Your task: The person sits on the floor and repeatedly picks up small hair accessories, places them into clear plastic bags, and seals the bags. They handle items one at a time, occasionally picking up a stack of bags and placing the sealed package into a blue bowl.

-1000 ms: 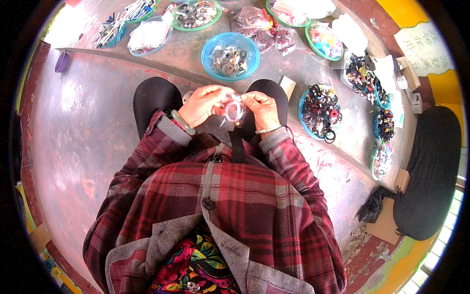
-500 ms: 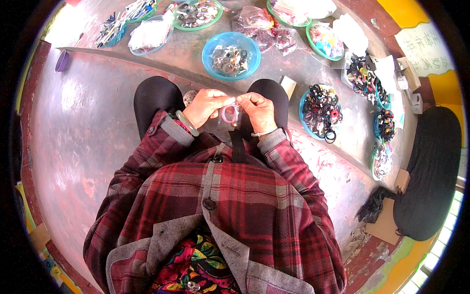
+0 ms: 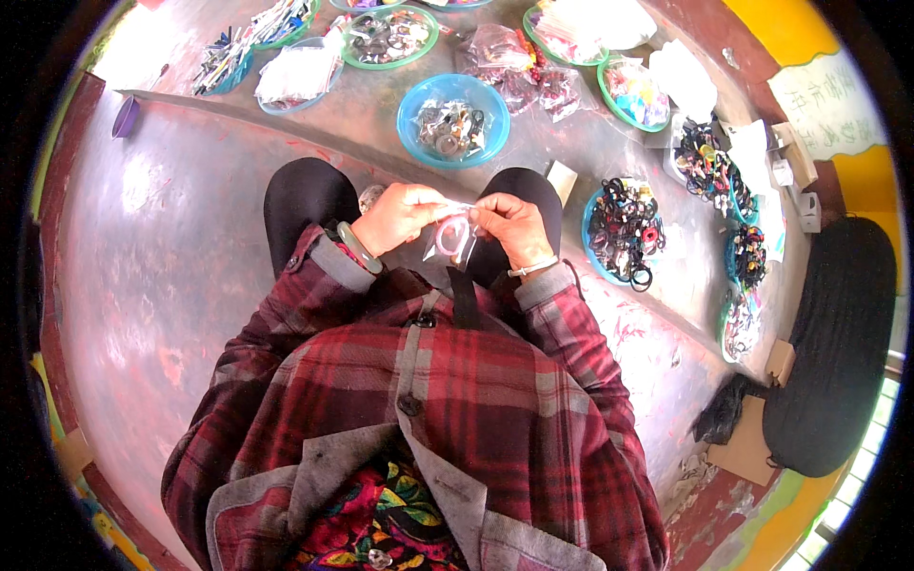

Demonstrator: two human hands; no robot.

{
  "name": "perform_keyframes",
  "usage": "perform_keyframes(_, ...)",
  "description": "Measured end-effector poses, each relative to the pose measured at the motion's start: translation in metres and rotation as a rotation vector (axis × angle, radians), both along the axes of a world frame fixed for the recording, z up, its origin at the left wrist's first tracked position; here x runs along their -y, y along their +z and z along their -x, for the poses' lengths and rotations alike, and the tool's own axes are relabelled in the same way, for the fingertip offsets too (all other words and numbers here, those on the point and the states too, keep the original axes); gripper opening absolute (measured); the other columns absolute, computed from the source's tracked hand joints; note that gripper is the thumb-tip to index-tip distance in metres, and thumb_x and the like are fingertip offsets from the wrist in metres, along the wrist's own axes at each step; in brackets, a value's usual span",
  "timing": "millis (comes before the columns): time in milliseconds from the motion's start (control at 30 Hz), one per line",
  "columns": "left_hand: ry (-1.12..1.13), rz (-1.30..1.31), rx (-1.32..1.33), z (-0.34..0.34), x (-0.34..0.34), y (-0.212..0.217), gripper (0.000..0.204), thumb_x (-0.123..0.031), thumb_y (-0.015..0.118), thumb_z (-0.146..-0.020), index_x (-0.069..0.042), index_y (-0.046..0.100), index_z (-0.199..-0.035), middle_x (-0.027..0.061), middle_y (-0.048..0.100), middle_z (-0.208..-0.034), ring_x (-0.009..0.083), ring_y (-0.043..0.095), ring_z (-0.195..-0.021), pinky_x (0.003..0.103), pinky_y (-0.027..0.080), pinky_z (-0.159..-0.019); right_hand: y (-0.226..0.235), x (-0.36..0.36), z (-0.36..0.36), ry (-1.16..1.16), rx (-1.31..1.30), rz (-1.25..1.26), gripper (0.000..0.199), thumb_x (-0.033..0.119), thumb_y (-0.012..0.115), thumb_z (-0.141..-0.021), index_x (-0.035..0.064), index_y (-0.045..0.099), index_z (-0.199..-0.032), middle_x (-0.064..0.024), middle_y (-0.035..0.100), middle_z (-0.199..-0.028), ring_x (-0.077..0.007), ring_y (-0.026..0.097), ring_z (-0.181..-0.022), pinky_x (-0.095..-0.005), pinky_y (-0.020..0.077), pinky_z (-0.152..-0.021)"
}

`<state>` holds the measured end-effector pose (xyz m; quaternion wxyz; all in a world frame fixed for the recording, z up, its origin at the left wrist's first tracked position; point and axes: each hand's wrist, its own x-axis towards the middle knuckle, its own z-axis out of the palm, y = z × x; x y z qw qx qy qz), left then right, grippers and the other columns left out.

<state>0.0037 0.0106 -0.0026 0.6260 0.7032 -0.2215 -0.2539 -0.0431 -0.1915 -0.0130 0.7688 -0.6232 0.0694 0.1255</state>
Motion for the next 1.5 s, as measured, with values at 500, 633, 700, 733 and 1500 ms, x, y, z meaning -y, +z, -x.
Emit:
perform_keyframes(500, 0.455, 0.063, -0.245, -0.007, -0.002, 0.007, 0.014, -0.007, 0.055, -0.082, 0.005, 0.061, -0.085, 0.0112, 0.064, -0.076, 0.0142, 0.061, -0.068, 0.025, 0.049, -0.064, 0.014, 0.015, -0.048, 0.265, -0.131, 0.430, 0.016, 0.019, 0.064, -0.076, 0.0027, 0.064, -0.076, 0.0011, 0.056, -0.061, -0.0052, 0.050, -0.053, -0.0183, 0.0375, -0.047)
perform_keyframes(633, 0.498, 0.181, -0.313, -0.009, -0.003, 0.005, 0.014, -0.007, 0.054, -0.082, 0.005, 0.061, -0.086, 0.0106, 0.064, -0.077, 0.0144, 0.061, -0.069, 0.026, 0.048, -0.062, 0.008, 0.011, -0.088, 0.258, -0.131, 0.466, 0.016, 0.018, 0.064, -0.076, 0.0027, 0.063, -0.074, 0.0002, 0.056, -0.061, -0.0061, 0.050, -0.052, -0.0192, 0.0379, -0.046)
perform_keyframes(700, 0.454, 0.141, -0.324, -0.008, -0.003, 0.004, 0.016, -0.013, 0.054, -0.084, 0.001, 0.061, -0.089, 0.0068, 0.064, -0.080, 0.0089, 0.057, -0.067, 0.021, 0.041, -0.053, 0.004, 0.007, -0.109, 0.195, -0.103, 0.462, 0.016, 0.019, 0.064, -0.076, 0.0029, 0.063, -0.073, -0.0006, 0.056, -0.060, -0.0068, 0.050, -0.051, -0.0196, 0.0382, -0.046)
perform_keyframes(733, 0.430, 0.121, -0.329, -0.008, -0.003, 0.004, 0.017, -0.016, 0.054, -0.085, -0.002, 0.061, -0.090, 0.0050, 0.064, -0.082, 0.0062, 0.056, -0.067, 0.019, 0.037, -0.048, -0.002, 0.011, -0.123, 0.202, -0.120, 0.416, 0.020, 0.023, 0.064, -0.077, 0.0040, 0.061, -0.081, -0.0014, 0.059, -0.066, -0.0070, 0.052, -0.055, -0.0194, 0.0400, -0.048)
perform_keyframes(1500, 0.207, 0.073, -0.472, -0.004, 0.005, -0.004, 0.022, -0.021, 0.049, -0.089, -0.001, 0.058, -0.091, 0.0075, 0.064, -0.082, 0.0114, 0.061, -0.073, 0.018, 0.039, -0.050, -0.143, 0.115, -0.003, -0.458, -0.433, 0.243, 0.016, 0.013, 0.056, -0.079, 0.0014, 0.062, -0.088, -0.0081, 0.061, -0.068, -0.0168, 0.057, -0.054, -0.0261, 0.0440, -0.044)
